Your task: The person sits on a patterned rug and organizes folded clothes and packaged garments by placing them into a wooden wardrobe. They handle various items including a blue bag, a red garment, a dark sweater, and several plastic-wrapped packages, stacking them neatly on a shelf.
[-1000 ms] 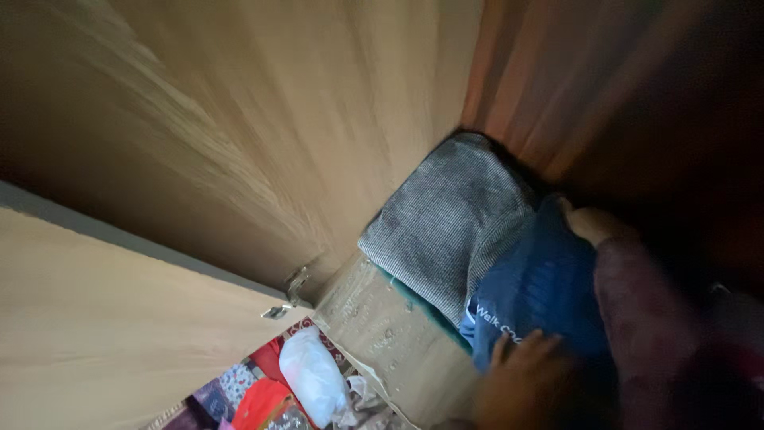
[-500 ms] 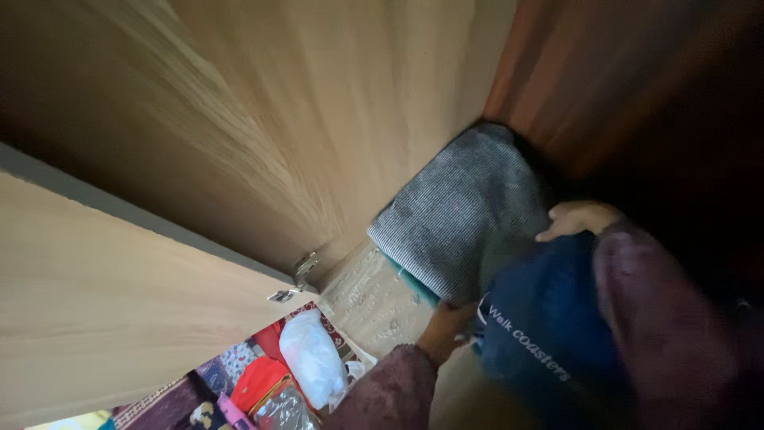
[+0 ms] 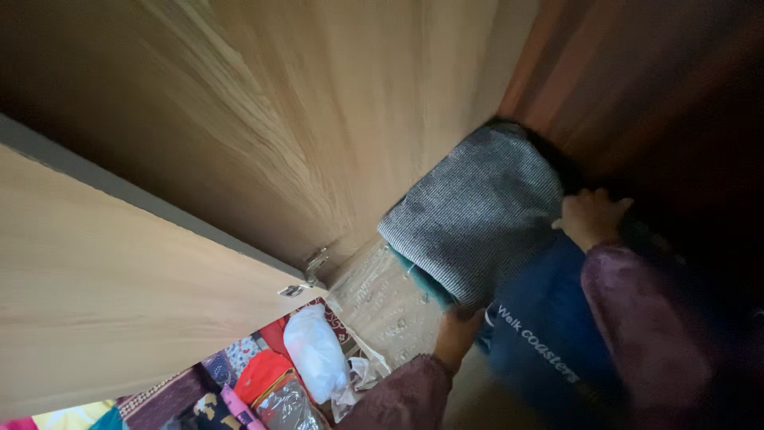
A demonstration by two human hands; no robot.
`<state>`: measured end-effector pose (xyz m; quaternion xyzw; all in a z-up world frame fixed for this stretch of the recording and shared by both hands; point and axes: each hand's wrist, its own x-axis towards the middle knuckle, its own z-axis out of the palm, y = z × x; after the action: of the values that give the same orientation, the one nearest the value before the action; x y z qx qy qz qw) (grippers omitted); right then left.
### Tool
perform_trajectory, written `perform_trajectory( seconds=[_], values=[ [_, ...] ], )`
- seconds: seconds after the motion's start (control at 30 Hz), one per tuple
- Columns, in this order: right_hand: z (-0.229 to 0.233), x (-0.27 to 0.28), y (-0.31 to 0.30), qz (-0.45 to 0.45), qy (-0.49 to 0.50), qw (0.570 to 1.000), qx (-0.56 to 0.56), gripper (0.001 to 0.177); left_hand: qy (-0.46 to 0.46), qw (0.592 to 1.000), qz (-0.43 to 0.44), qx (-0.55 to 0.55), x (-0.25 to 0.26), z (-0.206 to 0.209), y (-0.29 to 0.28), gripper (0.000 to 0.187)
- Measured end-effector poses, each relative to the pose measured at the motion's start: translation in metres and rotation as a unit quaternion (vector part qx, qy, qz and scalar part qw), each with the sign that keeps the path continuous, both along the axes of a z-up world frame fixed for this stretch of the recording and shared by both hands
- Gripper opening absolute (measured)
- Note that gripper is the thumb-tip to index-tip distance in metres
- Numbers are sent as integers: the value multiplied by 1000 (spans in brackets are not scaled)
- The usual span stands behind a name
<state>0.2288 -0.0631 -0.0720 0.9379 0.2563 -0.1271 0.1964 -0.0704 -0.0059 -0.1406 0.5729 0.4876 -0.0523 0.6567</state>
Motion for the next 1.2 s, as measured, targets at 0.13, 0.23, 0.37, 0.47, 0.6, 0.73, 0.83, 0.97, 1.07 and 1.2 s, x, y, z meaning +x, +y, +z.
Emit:
perform_trajectory(
  seconds=[0.13, 0.23, 0.37, 0.47, 0.6, 0.73, 0.83, 0.97, 1.07, 1.2],
  values=[
    [7, -8, -4, 22, -67, 979, 190, 57, 34, 996, -10, 83, -7, 73, -1, 50],
    [7, -19, -1, 8, 42, 984, 173, 44, -138, 903, -154, 377, -1, 90, -6, 48],
    [-2, -45, 16, 57, 150, 985, -68, 50, -192, 837, -272, 435, 25, 69, -5, 70],
    [-7, -35, 21, 73, 228, 969, -66, 51, -54, 858, -351, 370, 20, 75, -3, 80],
    [-17, -30, 27, 158, 249, 951, -97, 59, 28, 860, -403, 312, 26, 94, 2, 80],
    [-17, -41, 19, 146, 174, 974, 4, 57, -13, 878, -337, 341, 30, 91, -7, 82],
    [-16, -38, 10, 87, 83, 985, 125, 51, -68, 841, -323, 430, 30, 80, -25, 87],
    [-29, -20, 2, 163, -38, 944, 284, 79, -110, 786, -288, 536, 25, 65, -61, 87],
    [-47, -11, 21, 83, 67, 990, 97, 96, -125, 822, -292, 473, 24, 64, -58, 86],
    [-33, -18, 30, 0, 122, 990, 73, 96, -136, 859, -301, 390, 18, 79, -40, 76]
  ],
)
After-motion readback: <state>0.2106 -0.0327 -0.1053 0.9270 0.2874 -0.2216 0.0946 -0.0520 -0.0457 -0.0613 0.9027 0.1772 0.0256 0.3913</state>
